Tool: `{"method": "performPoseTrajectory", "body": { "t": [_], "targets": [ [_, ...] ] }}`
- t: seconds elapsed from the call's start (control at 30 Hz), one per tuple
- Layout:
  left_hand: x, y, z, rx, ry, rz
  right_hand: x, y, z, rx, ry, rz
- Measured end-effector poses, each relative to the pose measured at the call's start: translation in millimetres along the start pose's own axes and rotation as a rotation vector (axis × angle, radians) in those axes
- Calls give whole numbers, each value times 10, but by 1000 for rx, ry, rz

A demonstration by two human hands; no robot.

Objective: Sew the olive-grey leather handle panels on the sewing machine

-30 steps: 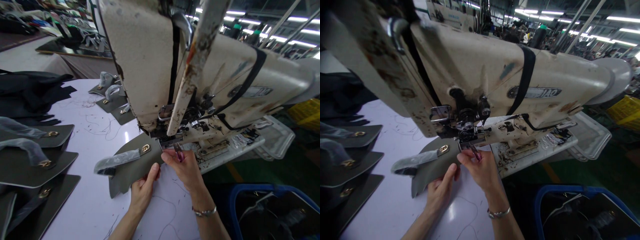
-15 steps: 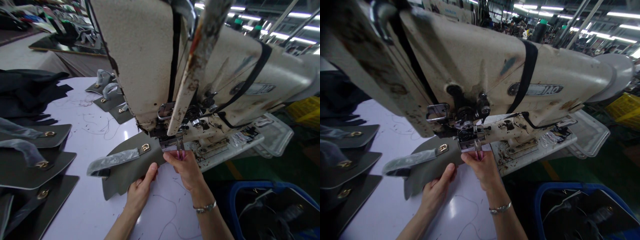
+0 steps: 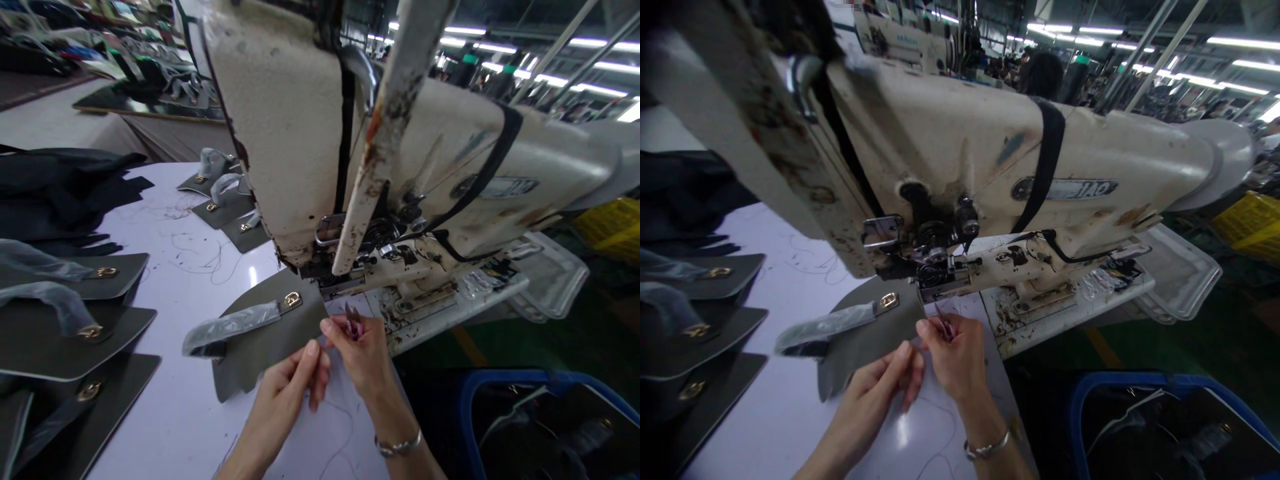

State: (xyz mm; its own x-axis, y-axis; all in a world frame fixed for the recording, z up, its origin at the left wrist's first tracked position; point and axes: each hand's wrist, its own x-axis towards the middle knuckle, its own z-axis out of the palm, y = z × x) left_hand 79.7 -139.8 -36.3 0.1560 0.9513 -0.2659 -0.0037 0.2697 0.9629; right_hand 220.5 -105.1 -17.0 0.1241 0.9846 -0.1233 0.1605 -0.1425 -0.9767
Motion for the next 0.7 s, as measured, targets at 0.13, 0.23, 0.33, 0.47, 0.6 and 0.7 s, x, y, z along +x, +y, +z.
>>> {"method": "performPoseTrajectory", "body": {
  "t": [0.13,0.23,0.33,0.47,0.6,0.7],
  "targets": [
    [-338,75,-348,364,21,181,44,32,23,194,-6,31],
    [-286,32,-641,813,435,485,54,8,35,264,-23,33],
    [46,71,-772,1051,373,537,45,-1,65,334,-24,75],
    [513,357,-735,1125,248,641,31,23,117,393,25,118],
    [732,674,-680,1196,207,683,27,46,139,382,32,104],
    [786,788,-665,1194,157,715,33,75,145,377,28,77]
  ]
}}
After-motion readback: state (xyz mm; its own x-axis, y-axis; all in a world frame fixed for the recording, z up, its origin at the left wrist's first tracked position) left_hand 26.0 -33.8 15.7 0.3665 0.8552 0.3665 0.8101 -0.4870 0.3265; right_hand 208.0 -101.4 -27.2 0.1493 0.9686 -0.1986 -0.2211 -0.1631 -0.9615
